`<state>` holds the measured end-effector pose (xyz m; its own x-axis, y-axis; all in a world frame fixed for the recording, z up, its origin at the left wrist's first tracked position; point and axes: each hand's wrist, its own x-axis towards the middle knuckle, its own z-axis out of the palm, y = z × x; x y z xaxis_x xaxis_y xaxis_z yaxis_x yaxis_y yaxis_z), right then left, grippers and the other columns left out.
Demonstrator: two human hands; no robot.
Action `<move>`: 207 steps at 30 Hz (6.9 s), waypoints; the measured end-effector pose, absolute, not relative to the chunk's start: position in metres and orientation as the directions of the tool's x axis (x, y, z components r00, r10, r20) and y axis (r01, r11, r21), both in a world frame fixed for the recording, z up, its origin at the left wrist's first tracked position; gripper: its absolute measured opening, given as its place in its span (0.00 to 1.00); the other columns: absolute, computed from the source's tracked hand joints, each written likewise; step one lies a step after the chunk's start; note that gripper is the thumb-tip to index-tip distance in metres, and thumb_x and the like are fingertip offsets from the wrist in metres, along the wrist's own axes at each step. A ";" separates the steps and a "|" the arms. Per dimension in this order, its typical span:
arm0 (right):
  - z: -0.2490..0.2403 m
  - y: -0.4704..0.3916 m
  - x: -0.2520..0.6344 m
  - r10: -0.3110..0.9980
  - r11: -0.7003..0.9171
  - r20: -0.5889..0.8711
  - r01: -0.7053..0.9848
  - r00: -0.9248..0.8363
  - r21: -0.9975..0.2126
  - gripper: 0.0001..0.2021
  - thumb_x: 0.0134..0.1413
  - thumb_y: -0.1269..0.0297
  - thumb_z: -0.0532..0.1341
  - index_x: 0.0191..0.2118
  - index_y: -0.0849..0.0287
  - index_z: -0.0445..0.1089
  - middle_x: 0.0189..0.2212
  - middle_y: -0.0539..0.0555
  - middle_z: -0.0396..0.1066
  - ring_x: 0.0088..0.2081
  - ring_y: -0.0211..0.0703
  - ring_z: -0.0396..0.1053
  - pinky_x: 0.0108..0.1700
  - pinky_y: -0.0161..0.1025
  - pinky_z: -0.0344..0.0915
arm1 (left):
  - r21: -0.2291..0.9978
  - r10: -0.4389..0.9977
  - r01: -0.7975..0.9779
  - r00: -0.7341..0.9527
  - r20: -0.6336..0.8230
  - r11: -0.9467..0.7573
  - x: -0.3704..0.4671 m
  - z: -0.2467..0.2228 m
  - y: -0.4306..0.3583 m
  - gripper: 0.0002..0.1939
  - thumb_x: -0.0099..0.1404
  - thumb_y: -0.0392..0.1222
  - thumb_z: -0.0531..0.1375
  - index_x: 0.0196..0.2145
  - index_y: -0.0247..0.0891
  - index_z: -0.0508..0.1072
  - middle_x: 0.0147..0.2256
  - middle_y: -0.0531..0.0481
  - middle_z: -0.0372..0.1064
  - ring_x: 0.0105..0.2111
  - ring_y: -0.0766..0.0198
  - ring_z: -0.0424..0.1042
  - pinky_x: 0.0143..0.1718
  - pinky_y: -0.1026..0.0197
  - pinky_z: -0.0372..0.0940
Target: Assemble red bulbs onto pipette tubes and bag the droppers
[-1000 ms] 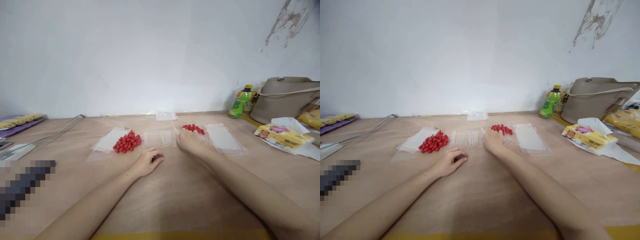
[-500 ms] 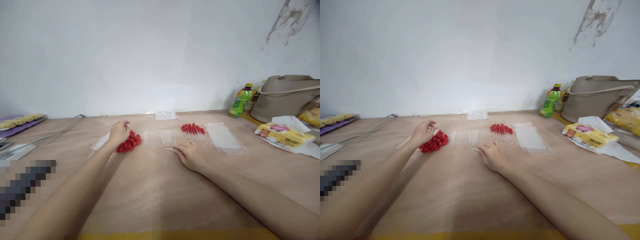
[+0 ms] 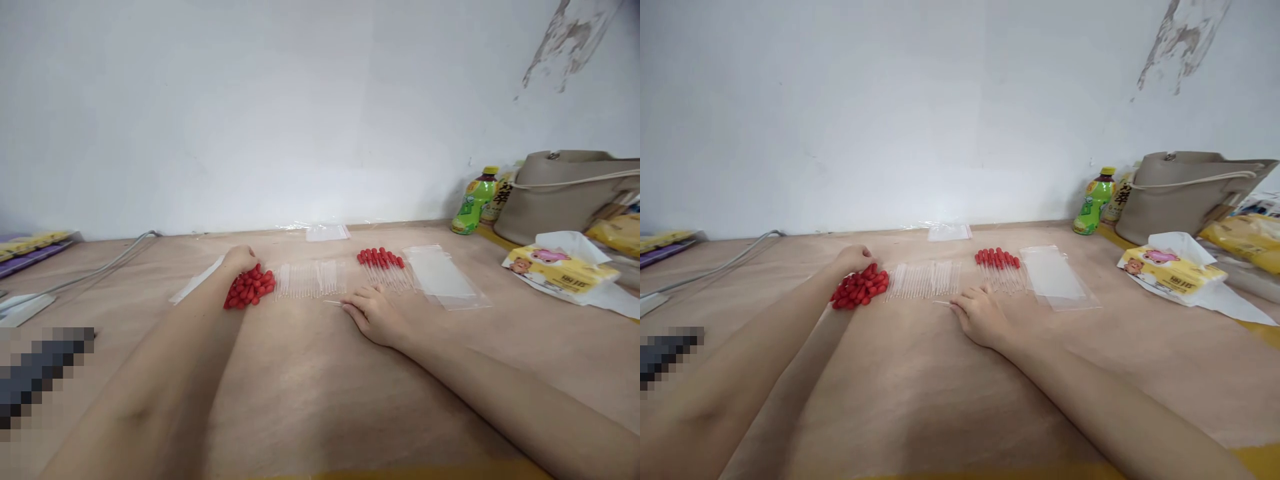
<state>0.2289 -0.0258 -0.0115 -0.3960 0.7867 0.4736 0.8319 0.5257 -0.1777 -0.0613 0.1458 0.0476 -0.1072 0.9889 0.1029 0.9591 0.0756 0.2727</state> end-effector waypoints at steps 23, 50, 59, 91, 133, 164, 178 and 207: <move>0.030 -0.050 0.221 0.873 0.403 0.365 0.900 -0.323 -0.168 0.12 0.57 0.65 0.49 0.41 0.56 0.67 0.34 0.54 0.71 0.35 0.42 0.67 0.37 0.37 0.56 | 0.527 0.775 0.569 0.468 0.424 -0.631 0.005 -0.008 -0.001 0.09 0.59 0.45 0.56 0.30 0.37 0.70 0.27 0.51 0.67 0.27 0.66 0.65 0.27 0.64 0.60; -0.010 -0.017 0.233 0.680 0.705 0.471 0.678 -0.561 -0.210 0.12 0.56 0.69 0.51 0.41 0.51 0.69 0.33 0.49 0.73 0.30 0.35 0.65 0.41 0.39 0.47 | 0.394 0.595 0.450 0.663 0.454 -0.801 0.010 -0.005 -0.009 0.11 0.65 0.41 0.51 0.34 0.36 0.72 0.30 0.49 0.68 0.31 0.66 0.66 0.33 0.64 0.61; -0.003 -0.030 0.226 0.683 0.664 0.512 0.735 -0.521 -0.138 0.12 0.57 0.70 0.49 0.37 0.56 0.70 0.30 0.51 0.72 0.30 0.37 0.65 0.39 0.40 0.49 | 0.399 0.632 0.490 0.592 0.501 -0.775 0.010 -0.009 -0.007 0.09 0.61 0.43 0.55 0.35 0.37 0.72 0.30 0.50 0.70 0.29 0.66 0.68 0.33 0.64 0.63; 0.019 -0.045 0.217 0.800 0.528 0.391 0.843 -0.456 -0.098 0.11 0.56 0.68 0.50 0.28 0.59 0.67 0.24 0.51 0.68 0.24 0.36 0.60 0.34 0.36 0.48 | 0.741 0.819 0.413 0.476 0.320 -0.530 0.013 -0.012 -0.012 0.10 0.57 0.42 0.59 0.35 0.36 0.74 0.33 0.50 0.74 0.32 0.63 0.73 0.35 0.62 0.69; 0.003 0.053 0.280 0.939 -0.188 0.255 0.966 0.230 -0.178 0.19 0.50 0.53 0.48 0.25 0.60 0.70 0.29 0.58 0.70 0.35 0.48 0.66 0.35 0.41 0.54 | 0.538 0.726 0.506 0.584 0.362 -0.675 0.011 -0.007 -0.004 0.08 0.59 0.40 0.56 0.35 0.37 0.71 0.33 0.48 0.66 0.28 0.67 0.65 0.31 0.63 0.63; 0.013 -0.002 0.218 0.920 0.158 0.364 0.987 -0.144 -0.010 0.13 0.55 0.67 0.46 0.35 0.66 0.66 0.31 0.65 0.68 0.34 0.51 0.64 0.37 0.44 0.50 | 0.340 0.730 0.744 0.279 0.624 -0.575 -0.020 0.024 0.020 0.11 0.61 0.42 0.52 0.23 0.37 0.67 0.30 0.48 0.65 0.36 0.61 0.65 0.38 0.59 0.60; -0.007 -0.037 0.224 0.768 0.504 0.507 0.858 -0.391 -0.101 0.06 0.56 0.68 0.51 0.30 0.60 0.62 0.28 0.52 0.68 0.30 0.39 0.61 0.37 0.38 0.48 | 0.083 0.996 0.995 -0.043 -0.079 0.050 -0.051 0.058 0.154 0.12 0.43 0.47 0.62 0.23 0.36 0.73 0.21 0.46 0.71 0.25 0.54 0.70 0.27 0.61 0.61; -0.006 -0.038 0.225 0.713 0.576 0.561 0.808 -0.422 -0.125 0.12 0.56 0.69 0.50 0.42 0.58 0.68 0.34 0.52 0.72 0.33 0.39 0.66 0.39 0.37 0.55 | 0.972 0.952 0.159 0.283 0.120 -0.170 0.012 -0.005 -0.004 0.09 0.56 0.41 0.58 0.34 0.33 0.68 0.34 0.45 0.71 0.34 0.64 0.71 0.40 0.60 0.63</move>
